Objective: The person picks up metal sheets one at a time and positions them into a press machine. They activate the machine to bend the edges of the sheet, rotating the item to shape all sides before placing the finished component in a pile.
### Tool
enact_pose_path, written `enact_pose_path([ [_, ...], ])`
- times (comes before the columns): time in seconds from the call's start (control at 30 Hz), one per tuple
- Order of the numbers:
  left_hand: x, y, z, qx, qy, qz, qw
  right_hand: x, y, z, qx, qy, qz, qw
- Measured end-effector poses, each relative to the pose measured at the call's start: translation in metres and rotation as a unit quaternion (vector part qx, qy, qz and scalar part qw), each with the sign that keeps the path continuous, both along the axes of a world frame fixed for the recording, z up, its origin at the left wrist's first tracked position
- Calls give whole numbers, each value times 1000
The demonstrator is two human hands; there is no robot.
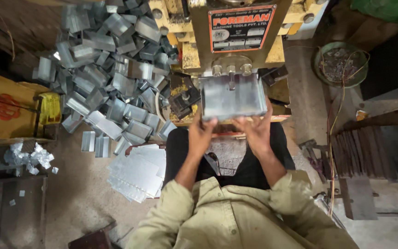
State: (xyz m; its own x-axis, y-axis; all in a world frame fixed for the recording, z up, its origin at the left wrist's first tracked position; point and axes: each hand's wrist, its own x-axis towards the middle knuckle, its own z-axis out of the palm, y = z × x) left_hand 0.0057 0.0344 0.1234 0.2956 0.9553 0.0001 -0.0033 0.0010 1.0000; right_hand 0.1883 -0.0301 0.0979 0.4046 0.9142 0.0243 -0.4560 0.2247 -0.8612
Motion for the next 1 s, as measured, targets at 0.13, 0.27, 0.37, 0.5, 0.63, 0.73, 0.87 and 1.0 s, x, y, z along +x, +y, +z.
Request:
enact_pose_path([
  [0.13,8,33,-21,56,35,47,997,15,27,-3,-6,-28,-6,1000],
  [0.27,6,38,-36,92,17,45,995,28,30,-15,-66,-105,-21,992],
  [0.37,6,40,-44,46,19,51,997,34,31,-21,12,-109,-16,994],
  [0.5,7,38,-46,72,69,88,991,35,28,-22,-38,-108,-28,993],
  [0.63,12,42,-30,54,54,87,993,34,35,-11,-108,-119,-40,986],
  [0.73,18,52,-13,56,-35,-28,997,37,46,3,-26,-117,-3,993],
  [0.87,9,60,-13,47,-115,-67,990,53,35,16,-17,-120,39,992],
  [1.0,-17,30,-52,35,-22,-84,996,53,8,-1,-83,-5,40,996],
])
